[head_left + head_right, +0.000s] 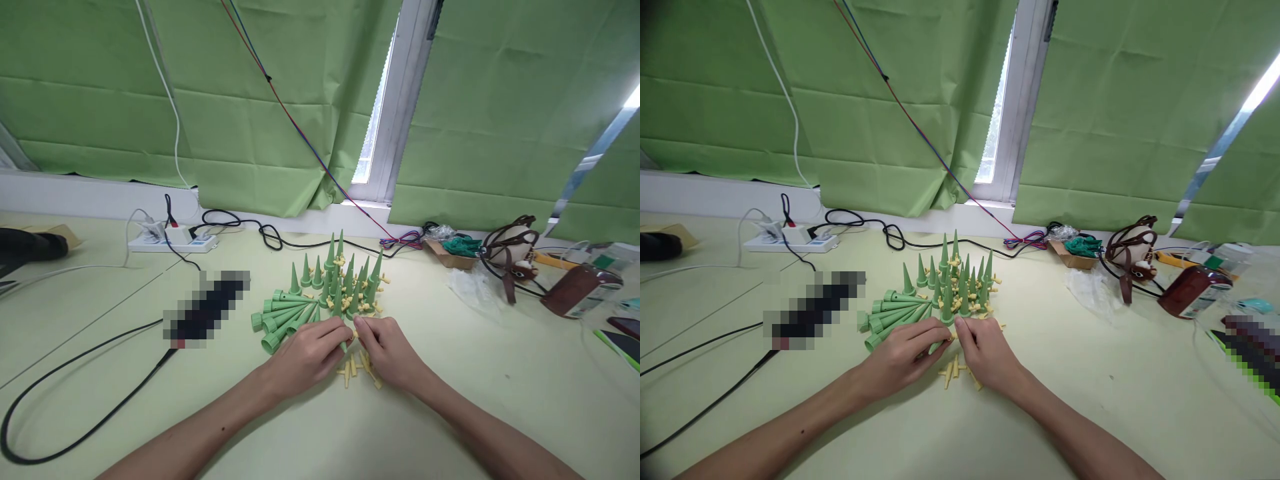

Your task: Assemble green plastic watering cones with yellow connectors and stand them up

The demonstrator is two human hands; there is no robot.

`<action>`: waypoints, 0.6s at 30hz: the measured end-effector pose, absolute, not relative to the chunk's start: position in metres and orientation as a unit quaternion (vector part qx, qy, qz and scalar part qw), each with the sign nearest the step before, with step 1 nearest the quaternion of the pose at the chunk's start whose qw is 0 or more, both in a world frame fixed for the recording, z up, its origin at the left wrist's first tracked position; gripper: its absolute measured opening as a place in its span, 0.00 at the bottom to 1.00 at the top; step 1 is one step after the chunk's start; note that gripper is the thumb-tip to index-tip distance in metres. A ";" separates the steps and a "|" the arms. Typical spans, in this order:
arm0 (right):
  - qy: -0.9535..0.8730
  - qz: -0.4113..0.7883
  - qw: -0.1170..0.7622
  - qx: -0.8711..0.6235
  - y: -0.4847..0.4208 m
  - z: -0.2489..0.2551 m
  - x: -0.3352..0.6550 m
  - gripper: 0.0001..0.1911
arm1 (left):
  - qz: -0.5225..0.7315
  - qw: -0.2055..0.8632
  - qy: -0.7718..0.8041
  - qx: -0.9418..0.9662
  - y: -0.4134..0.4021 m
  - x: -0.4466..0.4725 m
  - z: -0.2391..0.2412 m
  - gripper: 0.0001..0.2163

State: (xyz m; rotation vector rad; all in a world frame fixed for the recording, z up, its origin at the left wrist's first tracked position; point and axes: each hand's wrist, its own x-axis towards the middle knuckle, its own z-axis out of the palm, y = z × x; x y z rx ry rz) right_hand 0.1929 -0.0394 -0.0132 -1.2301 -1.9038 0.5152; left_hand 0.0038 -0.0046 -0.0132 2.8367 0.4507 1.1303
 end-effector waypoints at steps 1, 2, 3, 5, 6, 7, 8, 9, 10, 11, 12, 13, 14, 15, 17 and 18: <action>-0.751 0.204 0.396 -0.487 -0.039 -0.013 0.193 0.24 | 0.366 0.027 0.146 0.919 -0.005 0.004 -0.013 0.09; -0.750 0.205 0.396 -0.488 -0.039 -0.013 0.193 0.24 | 0.365 0.027 0.147 0.919 -0.005 0.004 -0.013 0.09; -0.749 0.205 0.395 -0.490 -0.039 -0.013 0.193 0.24 | 0.363 0.027 0.148 0.920 -0.005 0.004 -0.013 0.09; -0.748 0.205 0.395 -0.492 -0.039 -0.014 0.193 0.24 | 0.360 0.027 0.152 0.920 -0.004 0.004 -0.014 0.08; -0.747 0.205 0.394 -0.494 -0.039 -0.014 0.193 0.24 | 0.359 0.026 0.153 0.921 -0.004 0.004 -0.014 0.08; -0.747 0.205 0.394 -0.495 -0.039 -0.014 0.193 0.24 | 0.358 0.025 0.154 0.921 -0.004 0.004 -0.014 0.08; -0.746 0.206 0.393 -0.497 -0.039 -0.014 0.193 0.24 | 0.358 0.025 0.155 0.921 -0.004 0.004 -0.014 0.08; -0.745 0.208 0.392 -0.499 -0.040 -0.014 0.193 0.24 | 0.359 0.024 0.155 0.920 -0.004 0.004 -0.014 0.08; -0.744 0.209 0.390 -0.500 -0.040 -0.014 0.193 0.24 | 0.359 0.023 0.155 0.920 -0.004 0.004 -0.015 0.08; -0.743 0.210 0.389 -0.502 -0.040 -0.014 0.193 0.24 | 0.359 0.023 0.154 0.920 -0.004 0.004 -0.014 0.08; -0.743 0.211 0.389 -0.503 -0.040 -0.014 0.193 0.24 | 0.359 0.023 0.154 0.920 -0.004 0.004 -0.014 0.08; -0.743 0.210 0.389 -0.503 -0.040 -0.014 0.193 0.24 | 0.360 0.022 0.154 0.920 -0.004 0.004 -0.014 0.08; -0.743 0.209 0.389 -0.502 -0.040 -0.013 0.193 0.24 | 0.360 0.021 0.153 0.920 -0.005 0.004 -0.014 0.08; -0.744 0.208 0.390 -0.501 -0.039 -0.013 0.192 0.24 | 0.359 0.020 0.153 0.921 -0.005 0.004 -0.014 0.08; -0.745 0.205 0.390 -0.500 -0.039 -0.013 0.192 0.24 | 0.357 0.017 0.154 0.921 -0.005 0.004 -0.013 0.08; -0.746 0.203 0.390 -0.500 -0.039 -0.013 0.191 0.24 | 0.356 0.015 0.154 0.922 -0.005 0.004 -0.013 0.08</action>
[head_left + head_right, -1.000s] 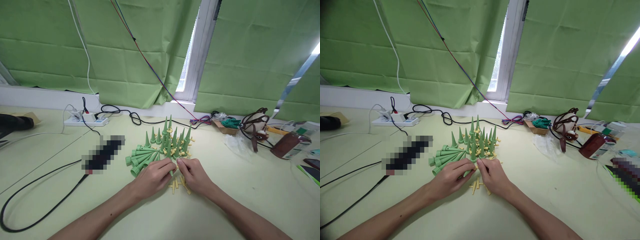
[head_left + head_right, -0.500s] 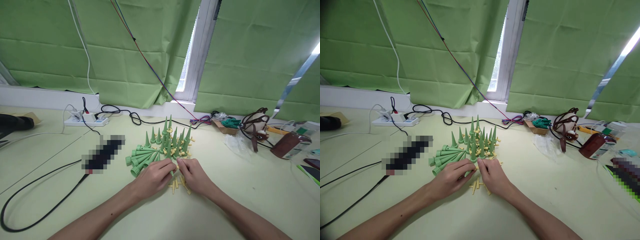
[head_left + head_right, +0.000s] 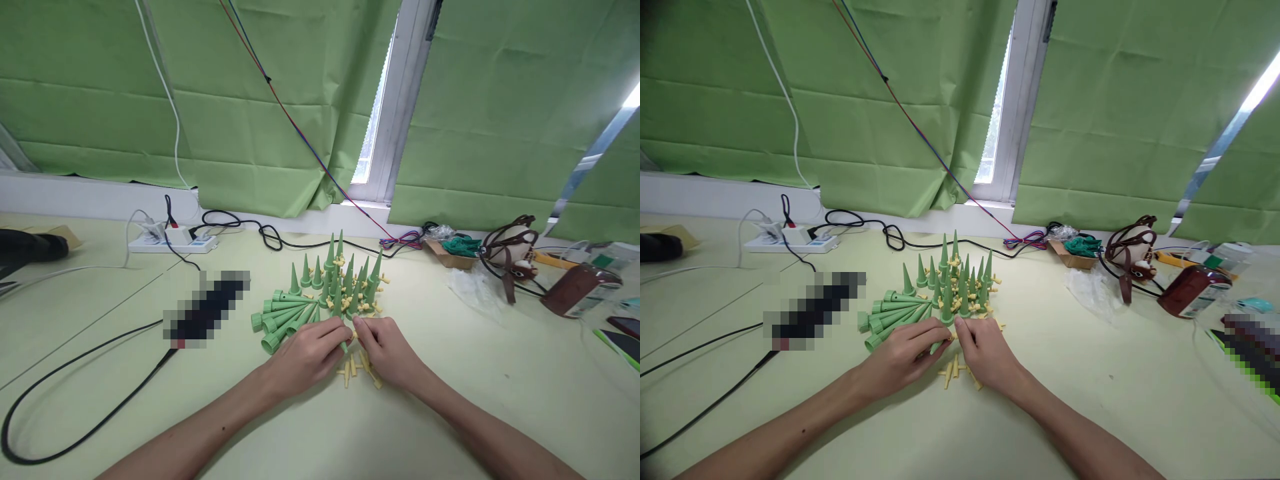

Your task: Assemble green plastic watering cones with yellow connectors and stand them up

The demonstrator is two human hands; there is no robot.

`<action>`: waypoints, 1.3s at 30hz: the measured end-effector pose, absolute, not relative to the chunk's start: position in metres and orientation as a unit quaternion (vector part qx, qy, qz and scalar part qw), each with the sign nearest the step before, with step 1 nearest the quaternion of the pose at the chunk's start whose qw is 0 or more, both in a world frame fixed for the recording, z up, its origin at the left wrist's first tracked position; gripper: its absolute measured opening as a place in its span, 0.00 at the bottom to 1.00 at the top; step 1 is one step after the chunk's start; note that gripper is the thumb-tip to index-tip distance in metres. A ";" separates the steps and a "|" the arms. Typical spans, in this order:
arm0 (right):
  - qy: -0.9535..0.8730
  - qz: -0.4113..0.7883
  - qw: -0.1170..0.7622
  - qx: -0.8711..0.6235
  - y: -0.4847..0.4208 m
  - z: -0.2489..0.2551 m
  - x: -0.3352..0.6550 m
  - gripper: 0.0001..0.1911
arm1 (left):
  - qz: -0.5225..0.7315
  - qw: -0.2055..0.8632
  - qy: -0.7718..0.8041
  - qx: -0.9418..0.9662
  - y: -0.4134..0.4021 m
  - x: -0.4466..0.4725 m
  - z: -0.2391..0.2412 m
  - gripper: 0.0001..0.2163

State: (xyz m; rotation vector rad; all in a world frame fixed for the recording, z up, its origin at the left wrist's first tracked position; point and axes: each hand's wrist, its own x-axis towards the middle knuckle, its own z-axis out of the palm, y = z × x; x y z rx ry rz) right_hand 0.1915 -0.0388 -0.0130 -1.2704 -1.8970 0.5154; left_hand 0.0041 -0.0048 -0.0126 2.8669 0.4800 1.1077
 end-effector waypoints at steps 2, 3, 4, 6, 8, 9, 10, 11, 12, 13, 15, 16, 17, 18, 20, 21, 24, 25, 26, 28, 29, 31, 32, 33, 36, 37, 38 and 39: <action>-0.748 0.197 0.390 -0.500 -0.039 -0.013 0.192 0.24 | 0.355 0.017 0.154 0.922 -0.005 0.004 -0.012 0.08; -0.749 0.194 0.390 -0.500 -0.039 -0.013 0.192 0.24 | 0.355 0.018 0.154 0.922 -0.005 0.004 -0.012 0.08; -0.750 0.191 0.390 -0.499 -0.039 -0.013 0.192 0.24 | 0.355 0.021 0.153 0.922 -0.005 0.004 -0.012 0.08; -0.751 0.190 0.389 -0.498 -0.039 -0.013 0.192 0.24 | 0.356 0.026 0.154 0.921 -0.005 0.004 -0.012 0.08; -0.752 0.190 0.388 -0.498 -0.039 -0.013 0.192 0.24 | 0.355 0.033 0.156 0.921 -0.005 0.004 -0.011 0.08; -0.753 0.190 0.387 -0.498 -0.039 -0.013 0.192 0.24 | 0.353 0.037 0.157 0.921 -0.005 0.004 -0.011 0.08; -0.752 0.191 0.387 -0.498 -0.039 -0.013 0.192 0.24 | 0.351 0.042 0.158 0.922 -0.005 0.004 -0.011 0.08; -0.753 0.191 0.387 -0.497 -0.039 -0.013 0.192 0.24 | 0.347 0.046 0.159 0.923 -0.005 0.004 -0.010 0.07; -0.752 0.193 0.386 -0.498 -0.039 -0.013 0.192 0.24 | 0.345 0.048 0.159 0.924 -0.005 0.004 -0.010 0.07; -0.752 0.195 0.386 -0.498 -0.039 -0.014 0.192 0.24 | 0.344 0.049 0.160 0.924 -0.005 0.004 -0.010 0.07; -0.751 0.198 0.386 -0.499 -0.039 -0.014 0.192 0.24 | 0.344 0.048 0.159 0.924 -0.005 0.004 -0.009 0.07; -0.750 0.198 0.386 -0.499 -0.039 -0.014 0.192 0.24 | 0.345 0.046 0.157 0.924 -0.005 0.004 -0.009 0.07; -0.750 0.198 0.385 -0.500 -0.039 -0.014 0.192 0.24 | 0.347 0.044 0.155 0.924 -0.005 0.004 -0.010 0.07; -0.750 0.199 0.384 -0.501 -0.040 -0.014 0.192 0.24 | 0.348 0.042 0.154 0.924 -0.005 0.004 -0.010 0.07; -0.750 0.199 0.383 -0.502 -0.040 -0.014 0.191 0.24 | 0.345 0.041 0.154 0.925 -0.005 0.003 -0.010 0.07; -0.749 0.199 0.383 -0.502 -0.040 -0.014 0.191 0.24 | 0.344 0.041 0.155 0.925 -0.005 0.003 -0.011 0.07; -0.749 0.202 0.381 -0.503 -0.040 -0.013 0.191 0.24 | 0.339 0.040 0.155 0.927 -0.005 0.003 -0.012 0.07; -0.748 0.202 0.381 -0.504 -0.039 -0.013 0.191 0.24 | 0.339 0.039 0.154 0.927 -0.005 0.003 -0.012 0.08; -0.748 0.203 0.381 -0.505 -0.039 -0.014 0.191 0.24 | 0.341 0.038 0.153 0.927 -0.005 0.003 -0.012 0.08; -0.747 0.202 0.379 -0.507 -0.039 -0.015 0.192 0.24 | 0.341 0.037 0.154 0.927 -0.005 0.003 -0.012 0.08; -0.747 0.201 0.377 -0.509 -0.038 -0.015 0.192 0.24 | 0.339 0.037 0.156 0.927 -0.005 0.003 -0.012 0.08; -0.747 0.198 0.375 -0.512 -0.038 -0.016 0.192 0.24 | 0.333 0.037 0.160 0.928 -0.005 0.003 -0.012 0.08; -0.746 0.198 0.374 -0.514 -0.038 -0.016 0.192 0.24 | 0.330 0.038 0.161 0.929 -0.005 0.003 -0.012 0.08; -0.745 0.199 0.373 -0.515 -0.037 -0.016 0.193 0.24 | 0.328 0.038 0.163 0.930 -0.005 0.003 -0.013 0.08; -0.740 0.210 0.368 -0.522 -0.037 -0.014 0.193 0.25 | 0.326 0.038 0.168 0.929 -0.005 0.003 -0.013 0.07; -0.738 0.216 0.366 -0.524 -0.037 -0.014 0.193 0.25 | 0.326 0.040 0.171 0.929 -0.005 0.003 -0.013 0.07; -0.736 0.223 0.364 -0.526 -0.037 -0.013 0.193 0.25 | 0.324 0.042 0.174 0.929 -0.005 0.003 -0.014 0.07; -0.733 0.230 0.363 -0.527 -0.037 -0.013 0.193 0.25 | 0.321 0.045 0.179 0.929 -0.005 0.003 -0.014 0.07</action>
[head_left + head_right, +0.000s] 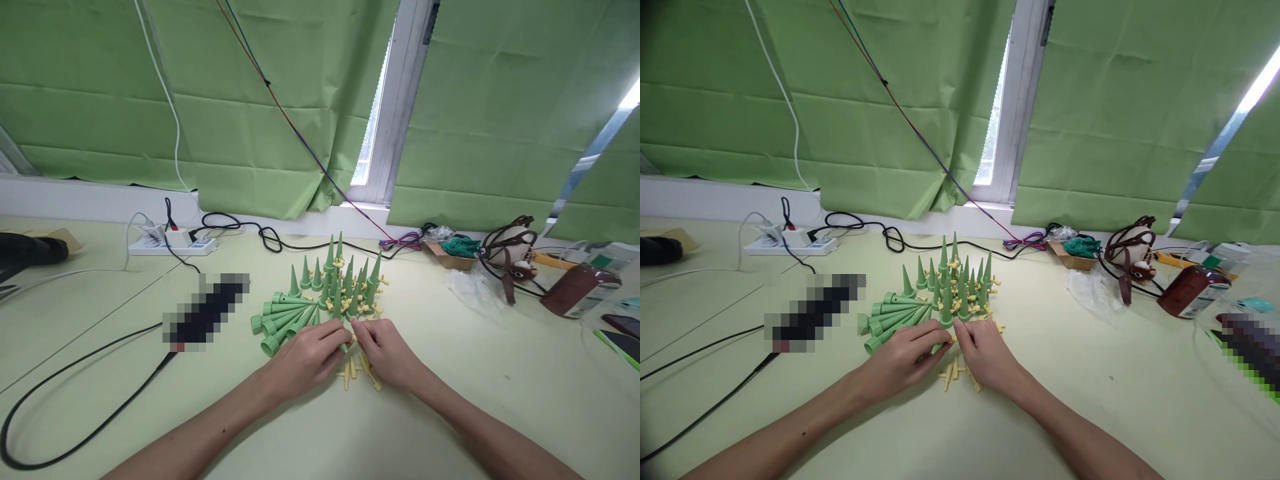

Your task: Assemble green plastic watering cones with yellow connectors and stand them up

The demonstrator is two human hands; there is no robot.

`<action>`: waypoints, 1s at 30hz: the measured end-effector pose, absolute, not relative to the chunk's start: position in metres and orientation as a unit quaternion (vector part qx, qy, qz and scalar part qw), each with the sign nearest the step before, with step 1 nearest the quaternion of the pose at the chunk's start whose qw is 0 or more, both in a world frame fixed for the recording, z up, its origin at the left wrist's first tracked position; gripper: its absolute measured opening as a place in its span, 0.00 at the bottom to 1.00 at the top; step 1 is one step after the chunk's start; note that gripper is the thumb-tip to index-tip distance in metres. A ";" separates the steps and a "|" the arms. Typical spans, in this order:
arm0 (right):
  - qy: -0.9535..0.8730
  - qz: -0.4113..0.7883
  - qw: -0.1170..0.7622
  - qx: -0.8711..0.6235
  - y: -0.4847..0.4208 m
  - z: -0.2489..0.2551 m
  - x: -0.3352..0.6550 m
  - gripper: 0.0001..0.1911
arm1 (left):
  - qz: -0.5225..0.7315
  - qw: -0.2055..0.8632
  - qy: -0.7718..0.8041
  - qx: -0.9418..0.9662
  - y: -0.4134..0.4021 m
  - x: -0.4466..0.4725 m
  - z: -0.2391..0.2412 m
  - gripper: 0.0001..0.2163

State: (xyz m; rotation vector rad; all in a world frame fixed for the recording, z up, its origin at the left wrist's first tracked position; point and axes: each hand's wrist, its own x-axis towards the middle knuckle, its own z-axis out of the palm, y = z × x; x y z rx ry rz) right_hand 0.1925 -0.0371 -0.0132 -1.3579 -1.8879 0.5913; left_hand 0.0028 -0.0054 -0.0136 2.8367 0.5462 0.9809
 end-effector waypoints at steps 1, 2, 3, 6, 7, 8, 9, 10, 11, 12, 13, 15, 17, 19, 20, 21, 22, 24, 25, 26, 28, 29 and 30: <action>-0.732 0.235 0.361 -0.528 -0.037 -0.013 0.193 0.25 | 0.318 0.050 0.184 0.929 -0.006 0.003 -0.013 0.07; -0.729 0.238 0.362 -0.530 -0.037 -0.013 0.193 0.25 | 0.315 0.056 0.189 0.928 -0.006 0.003 -0.013 0.07; -0.727 0.238 0.365 -0.530 -0.038 -0.014 0.193 0.25 | 0.315 0.062 0.192 0.927 -0.007 0.003 -0.012 0.07; -0.717 0.223 0.394 -0.530 -0.038 -0.015 0.193 0.26 | 0.330 0.081 0.198 0.920 -0.008 0.004 -0.007 0.07; -0.712 0.215 0.408 -0.529 -0.037 -0.015 0.194 0.26 | 0.339 0.086 0.201 0.915 -0.008 0.004 -0.005 0.07; -0.708 0.207 0.421 -0.528 -0.037 -0.016 0.194 0.26 | 0.350 0.092 0.205 0.909 -0.008 0.003 -0.003 0.06; -0.704 0.199 0.434 -0.526 -0.037 -0.016 0.194 0.27 | 0.364 0.099 0.214 0.901 -0.007 0.003 -0.001 0.05; -0.701 0.192 0.444 -0.523 -0.036 -0.016 0.195 0.26 | 0.379 0.105 0.227 0.891 -0.006 0.002 0.001 0.05; -0.700 0.187 0.453 -0.520 -0.036 -0.016 0.195 0.26 | 0.395 0.109 0.244 0.879 -0.004 0.001 0.003 0.04; -0.700 0.183 0.460 -0.515 -0.036 -0.016 0.195 0.26 | 0.413 0.110 0.265 0.864 -0.002 0.000 0.004 0.03; -0.702 0.180 0.464 -0.510 -0.036 -0.017 0.195 0.26 | 0.426 0.105 0.290 0.850 0.001 -0.001 0.006 0.04; -0.710 0.179 0.465 -0.497 -0.036 -0.017 0.195 0.25 | 0.459 0.091 0.325 0.822 0.006 -0.004 0.011 0.04; -0.724 0.176 0.463 -0.480 -0.037 -0.018 0.194 0.24 | 0.473 0.100 0.366 0.795 0.012 -0.008 0.016 0.05; -0.740 0.170 0.462 -0.457 -0.039 -0.020 0.194 0.24 | 0.483 0.124 0.392 0.773 0.019 -0.014 0.023 0.07; -0.748 0.168 0.462 -0.446 -0.039 -0.020 0.193 0.23 | 0.486 0.140 0.405 0.762 0.022 -0.017 0.026 0.07; -0.755 0.165 0.461 -0.436 -0.040 -0.021 0.193 0.23 | 0.488 0.157 0.419 0.749 0.025 -0.020 0.030 0.08; -0.760 0.163 0.460 -0.428 -0.040 -0.021 0.193 0.23 | 0.497 0.173 0.433 0.731 0.029 -0.024 0.034 0.08; -0.767 0.160 0.458 -0.421 -0.041 -0.023 0.193 0.23 | 0.500 0.217 0.453 0.705 0.034 -0.031 0.043 0.10; -0.768 0.159 0.456 -0.420 -0.041 -0.023 0.193 0.23 | 0.495 0.236 0.458 0.700 0.037 -0.034 0.048 0.11; -0.769 0.159 0.454 -0.420 -0.040 -0.023 0.193 0.23 | 0.490 0.247 0.461 0.697 0.040 -0.036 0.053 0.12; -0.770 0.161 0.451 -0.421 -0.040 -0.024 0.193 0.23 | 0.478 0.249 0.465 0.703 0.048 -0.038 0.064 0.13; -0.771 0.163 0.449 -0.421 -0.040 -0.024 0.193 0.23 | 0.467 0.238 0.469 0.711 0.053 -0.038 0.068 0.13; -0.772 0.164 0.448 -0.421 -0.041 -0.023 0.193 0.23 | 0.451 0.218 0.478 0.721 0.059 -0.037 0.073 0.14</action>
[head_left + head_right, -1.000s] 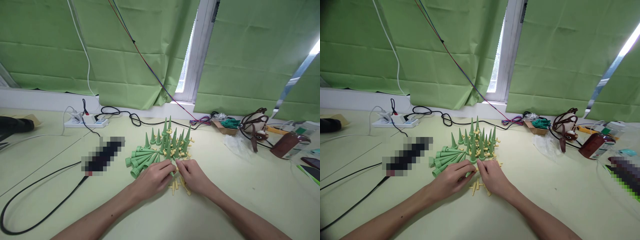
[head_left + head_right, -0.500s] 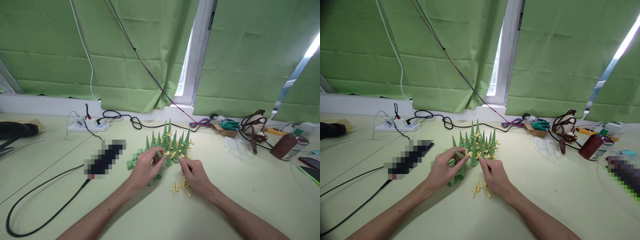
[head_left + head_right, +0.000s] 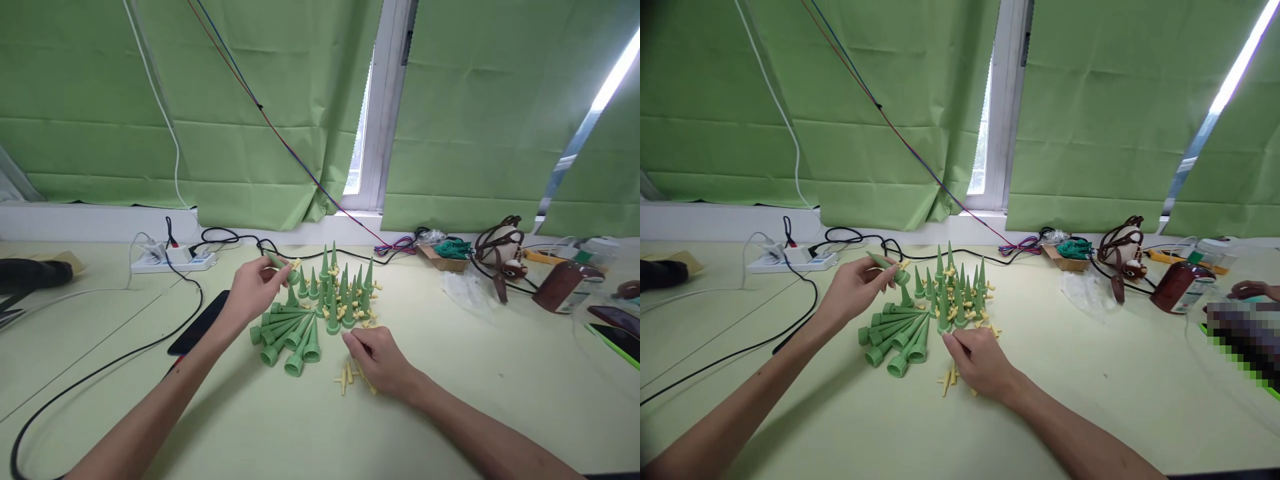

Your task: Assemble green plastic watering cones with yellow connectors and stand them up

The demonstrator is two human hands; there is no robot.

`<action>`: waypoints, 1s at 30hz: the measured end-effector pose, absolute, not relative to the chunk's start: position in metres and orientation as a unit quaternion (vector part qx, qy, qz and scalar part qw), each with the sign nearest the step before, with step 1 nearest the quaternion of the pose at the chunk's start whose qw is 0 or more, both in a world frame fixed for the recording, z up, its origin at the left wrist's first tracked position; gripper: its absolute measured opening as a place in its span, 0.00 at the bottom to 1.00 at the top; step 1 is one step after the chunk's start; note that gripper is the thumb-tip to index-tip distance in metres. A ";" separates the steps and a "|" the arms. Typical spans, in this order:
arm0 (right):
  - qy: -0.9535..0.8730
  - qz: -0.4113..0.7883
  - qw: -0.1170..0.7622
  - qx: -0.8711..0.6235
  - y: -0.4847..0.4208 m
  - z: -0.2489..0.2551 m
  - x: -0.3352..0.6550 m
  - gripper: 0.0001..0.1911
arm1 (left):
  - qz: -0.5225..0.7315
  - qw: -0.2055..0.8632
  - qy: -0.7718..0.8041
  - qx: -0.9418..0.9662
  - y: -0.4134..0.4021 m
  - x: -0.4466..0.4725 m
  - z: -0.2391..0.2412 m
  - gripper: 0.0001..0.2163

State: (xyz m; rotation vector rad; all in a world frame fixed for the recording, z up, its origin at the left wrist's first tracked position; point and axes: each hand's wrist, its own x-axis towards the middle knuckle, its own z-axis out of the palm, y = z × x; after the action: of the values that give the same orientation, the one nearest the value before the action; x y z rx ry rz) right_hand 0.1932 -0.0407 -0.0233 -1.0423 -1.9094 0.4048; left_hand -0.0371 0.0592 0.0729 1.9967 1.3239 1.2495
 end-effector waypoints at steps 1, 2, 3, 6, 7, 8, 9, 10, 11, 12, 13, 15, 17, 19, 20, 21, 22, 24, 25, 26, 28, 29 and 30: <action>-0.772 0.164 0.447 -0.422 -0.041 -0.023 0.193 0.23 | 0.435 0.190 0.485 0.734 0.066 -0.035 0.077 0.13; -0.772 0.163 0.446 -0.421 -0.041 -0.022 0.193 0.23 | 0.429 0.153 0.488 0.744 0.073 -0.033 0.080 0.13; -0.773 0.162 0.446 -0.420 -0.042 -0.021 0.192 0.22 | 0.422 0.118 0.488 0.755 0.079 -0.031 0.082 0.12; -0.777 0.153 0.447 -0.416 -0.043 -0.018 0.192 0.22 | 0.405 0.059 0.471 0.781 0.096 -0.021 0.086 0.11; -0.778 0.150 0.446 -0.416 -0.043 -0.017 0.192 0.22 | 0.403 0.050 0.470 0.783 0.099 -0.018 0.087 0.11; -0.779 0.148 0.444 -0.416 -0.044 -0.016 0.192 0.22 | 0.403 0.046 0.469 0.785 0.102 -0.014 0.087 0.10; -0.781 0.148 0.441 -0.417 -0.044 -0.016 0.192 0.22 | 0.403 0.043 0.468 0.785 0.103 -0.010 0.088 0.11; -0.781 0.149 0.439 -0.418 -0.044 -0.016 0.192 0.22 | 0.400 0.042 0.467 0.787 0.105 -0.007 0.088 0.11; -0.782 0.151 0.436 -0.419 -0.044 -0.015 0.192 0.22 | 0.399 0.042 0.469 0.787 0.106 -0.004 0.088 0.11; -0.783 0.153 0.434 -0.419 -0.044 -0.016 0.192 0.23 | 0.396 0.041 0.470 0.788 0.107 -0.001 0.088 0.11; -0.783 0.154 0.433 -0.419 -0.045 -0.016 0.192 0.23 | 0.391 0.041 0.471 0.790 0.108 0.002 0.087 0.12; -0.785 0.154 0.429 -0.420 -0.045 -0.016 0.192 0.23 | 0.378 0.039 0.474 0.794 0.112 0.006 0.085 0.13; -0.788 0.152 0.424 -0.419 -0.045 -0.016 0.193 0.23 | 0.362 0.036 0.481 0.798 0.116 0.008 0.081 0.15; -0.792 0.152 0.419 -0.417 -0.045 -0.016 0.193 0.23 | 0.344 0.034 0.488 0.802 0.119 0.008 0.075 0.16; -0.794 0.152 0.417 -0.416 -0.045 -0.016 0.193 0.23 | 0.335 0.035 0.490 0.804 0.121 0.009 0.073 0.16; -0.795 0.153 0.415 -0.416 -0.045 -0.016 0.193 0.22 | 0.326 0.035 0.493 0.806 0.122 0.009 0.070 0.17; -0.796 0.154 0.414 -0.415 -0.045 -0.016 0.193 0.22 | 0.318 0.035 0.495 0.808 0.122 0.009 0.068 0.17; -0.798 0.154 0.412 -0.412 -0.045 -0.016 0.193 0.22 | 0.303 0.033 0.499 0.811 0.123 0.009 0.066 0.19; -0.798 0.154 0.411 -0.412 -0.044 -0.016 0.193 0.22 | 0.298 0.031 0.501 0.812 0.123 0.009 0.066 0.19; -0.799 0.153 0.411 -0.411 -0.044 -0.016 0.193 0.22 | 0.293 0.029 0.502 0.813 0.123 0.010 0.066 0.20; -0.801 0.152 0.408 -0.411 -0.044 -0.017 0.192 0.22 | 0.285 0.026 0.504 0.815 0.122 0.010 0.067 0.20; -0.802 0.151 0.406 -0.411 -0.044 -0.017 0.192 0.22 | 0.283 0.025 0.506 0.815 0.122 0.010 0.068 0.20; -0.803 0.151 0.404 -0.412 -0.044 -0.017 0.193 0.22 | 0.281 0.025 0.507 0.814 0.122 0.010 0.068 0.20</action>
State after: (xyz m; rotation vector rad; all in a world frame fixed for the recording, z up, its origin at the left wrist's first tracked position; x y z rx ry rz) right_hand 0.1926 -0.0444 -0.0174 -1.0393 -2.0263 0.3811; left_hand 0.0096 0.1218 0.0679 2.5190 1.5676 0.8701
